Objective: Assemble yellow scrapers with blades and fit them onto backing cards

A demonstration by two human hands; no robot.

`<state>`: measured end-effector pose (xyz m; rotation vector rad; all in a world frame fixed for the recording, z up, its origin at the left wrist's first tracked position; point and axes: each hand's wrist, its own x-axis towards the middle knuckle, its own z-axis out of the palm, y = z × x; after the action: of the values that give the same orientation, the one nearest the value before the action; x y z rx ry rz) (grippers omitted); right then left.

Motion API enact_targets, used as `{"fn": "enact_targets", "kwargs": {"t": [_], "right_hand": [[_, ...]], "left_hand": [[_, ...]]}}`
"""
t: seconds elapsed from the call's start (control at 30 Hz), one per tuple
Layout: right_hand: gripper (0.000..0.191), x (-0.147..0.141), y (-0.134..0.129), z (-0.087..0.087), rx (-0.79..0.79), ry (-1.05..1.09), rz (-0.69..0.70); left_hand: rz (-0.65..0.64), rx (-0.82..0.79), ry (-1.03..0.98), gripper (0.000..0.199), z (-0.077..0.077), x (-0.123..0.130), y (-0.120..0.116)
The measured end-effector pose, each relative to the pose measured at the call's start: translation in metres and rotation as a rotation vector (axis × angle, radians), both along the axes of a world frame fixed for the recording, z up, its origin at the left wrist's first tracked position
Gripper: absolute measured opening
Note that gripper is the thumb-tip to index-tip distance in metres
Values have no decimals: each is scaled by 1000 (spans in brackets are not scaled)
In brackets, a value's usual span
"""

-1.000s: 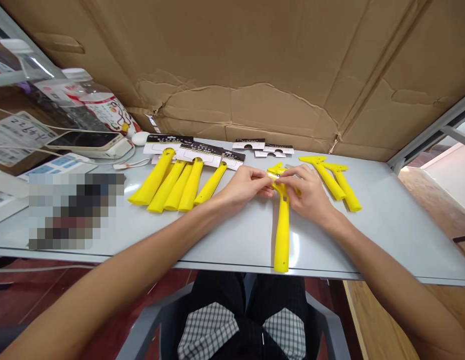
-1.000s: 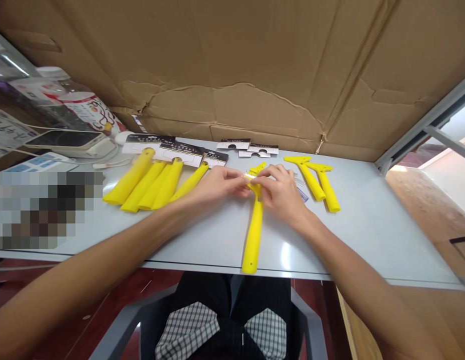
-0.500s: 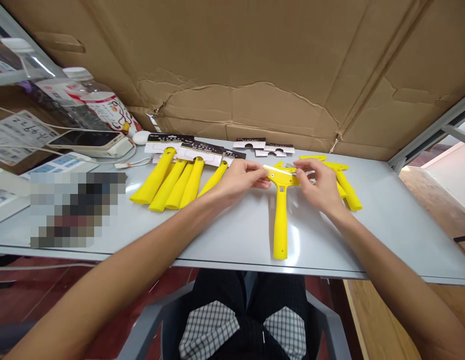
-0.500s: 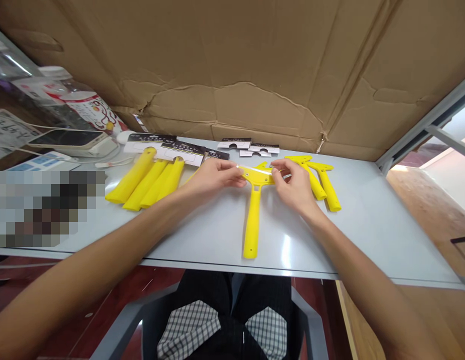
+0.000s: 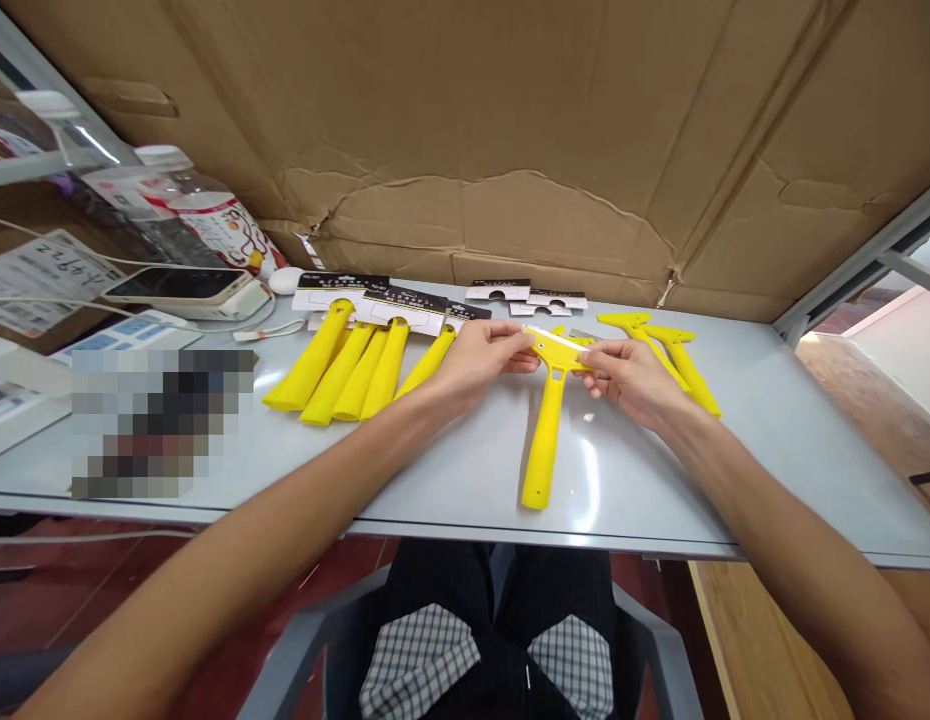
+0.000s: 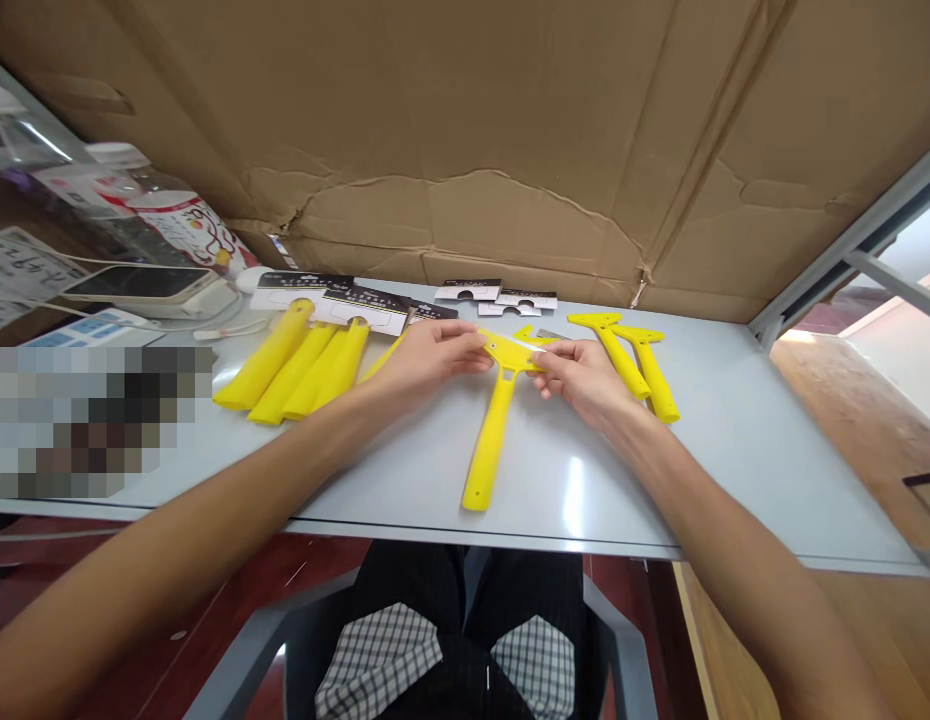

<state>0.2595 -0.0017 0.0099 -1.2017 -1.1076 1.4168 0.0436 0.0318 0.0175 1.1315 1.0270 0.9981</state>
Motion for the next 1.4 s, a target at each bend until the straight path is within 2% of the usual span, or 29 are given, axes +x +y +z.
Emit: {"fn": "enact_targets", "kwargs": {"t": [0.1, 0.17, 0.23, 0.37, 0.5, 0.57, 0.7, 0.87, 1.17, 1.3, 1.4], "right_hand": [[12, -3, 0, -1, 3, 14, -51], [9, -5, 0, -3, 7, 24, -97], [9, -7, 0, -4, 9, 30, -148], [9, -11, -1, -5, -6, 27, -192], [10, -14, -2, -6, -23, 33, -151], [12, -15, -3, -7, -16, 40, -137], [16, -14, -4, -7, 1, 50, -109], [18, -12, -5, -5, 22, 53, -72], [23, -16, -8, -7, 16, 89, -55], [27, -17, -9, -3, 0, 118, -31], [36, -13, -7, 2, -18, 143, -66]], "left_hand": [[72, 49, 24, 40, 1, 3, -8], [49, 167, 148, 64, 0, 3, -14], [-10, 317, 337, 78, -2, 2, -19], [-92, 567, 629, 71, -9, 3, -25], [-56, 809, 856, 54, -19, 7, -26], [-43, 880, 905, 47, -23, 8, -26], [-68, 898, 887, 51, -25, 8, -26], [-56, 862, 922, 55, -19, 6, -27], [-117, 829, 1080, 53, -11, 5, -28], [-110, 794, 1016, 45, -7, 2, -24], [-43, 726, 945, 41, -6, -5, -14]]}}
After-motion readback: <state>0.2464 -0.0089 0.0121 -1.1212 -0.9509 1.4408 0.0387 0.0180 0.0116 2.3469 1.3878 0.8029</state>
